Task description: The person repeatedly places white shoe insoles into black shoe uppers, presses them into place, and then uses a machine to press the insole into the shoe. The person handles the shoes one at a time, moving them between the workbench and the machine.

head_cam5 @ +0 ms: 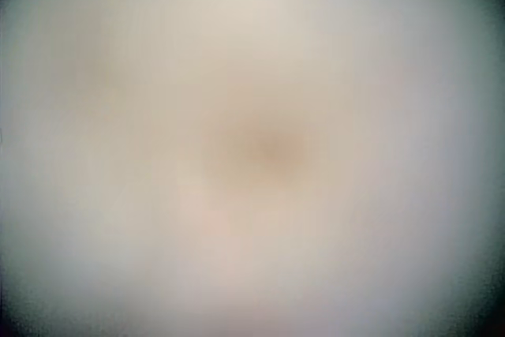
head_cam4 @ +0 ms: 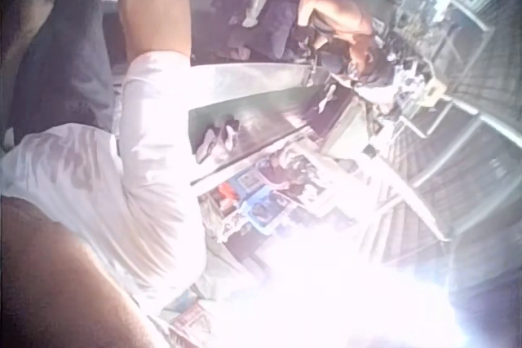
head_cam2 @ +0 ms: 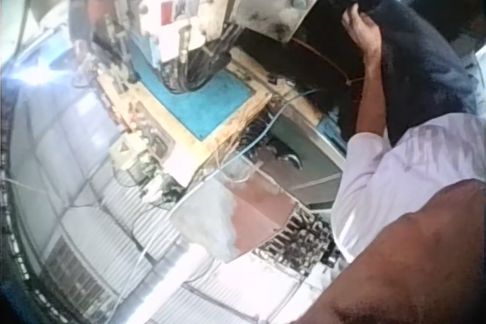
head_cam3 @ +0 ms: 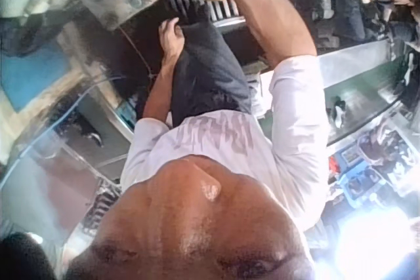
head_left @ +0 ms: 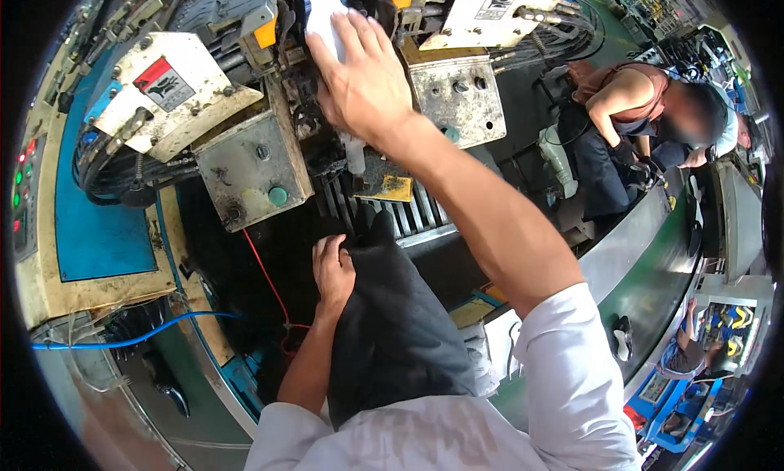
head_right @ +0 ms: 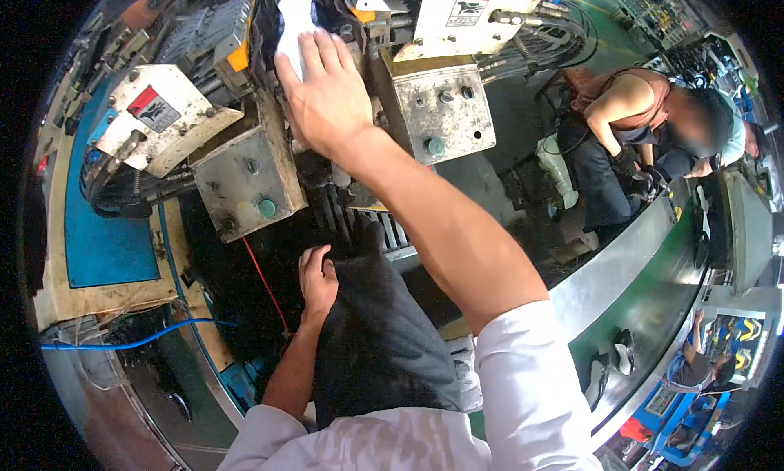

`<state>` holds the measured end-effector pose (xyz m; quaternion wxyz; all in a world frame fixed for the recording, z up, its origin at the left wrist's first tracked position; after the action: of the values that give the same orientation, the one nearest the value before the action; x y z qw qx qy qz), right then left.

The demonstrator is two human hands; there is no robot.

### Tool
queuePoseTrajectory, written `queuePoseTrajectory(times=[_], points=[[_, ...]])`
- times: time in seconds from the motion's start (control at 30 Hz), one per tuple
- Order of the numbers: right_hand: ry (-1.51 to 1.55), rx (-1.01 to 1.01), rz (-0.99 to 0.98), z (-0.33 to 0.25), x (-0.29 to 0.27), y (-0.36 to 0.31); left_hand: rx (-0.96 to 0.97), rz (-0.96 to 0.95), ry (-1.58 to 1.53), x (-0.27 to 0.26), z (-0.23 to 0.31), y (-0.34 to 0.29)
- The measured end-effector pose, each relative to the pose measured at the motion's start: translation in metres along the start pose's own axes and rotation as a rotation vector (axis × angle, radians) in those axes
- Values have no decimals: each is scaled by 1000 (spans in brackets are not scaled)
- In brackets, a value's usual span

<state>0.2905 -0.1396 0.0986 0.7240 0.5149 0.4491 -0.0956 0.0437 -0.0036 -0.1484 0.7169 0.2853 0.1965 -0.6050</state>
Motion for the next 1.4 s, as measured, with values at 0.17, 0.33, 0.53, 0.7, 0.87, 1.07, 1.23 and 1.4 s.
queuePoseTrajectory(times=[0.17, 0.33, 0.53, 0.7, 0.87, 1.07, 1.23, 1.4], points=[[-51, 20, 87, 10, 25, 44, -30, -132, 218, 3, -3, 20], [-48, 36, 162, 11, 32, 52, -29, -210, 229, 10, -9, 24], [-50, 25, 111, 10, 8, 66, 26, -208, 230, 14, -3, 25], [75, 52, 105, 16, 12, 72, 14, -225, 284, 16, -13, 23], [412, 103, 222, -6, -35, -18, -64, -173, 266, 9, -14, 23], [383, 745, -116, -58, -150, -413, 24, -173, 183, 13, -43, 13], [-353, 1443, -458, -112, -378, -763, 129, -180, 64, -5, -80, 0], [-736, 2087, -649, -146, -545, -935, -97, -161, -78, -29, -74, 9]])
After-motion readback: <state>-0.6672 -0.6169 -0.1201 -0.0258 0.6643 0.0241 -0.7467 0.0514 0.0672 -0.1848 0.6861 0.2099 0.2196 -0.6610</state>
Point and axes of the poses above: each hand's wrist, its own y-axis towards the middle knuckle, its own x-axis out of the palm, z = x × y, the point moved 1 cm from there along y, towards the middle knuckle, and after that the axes turned 4 degrees about -y, right-handed, at the moved point
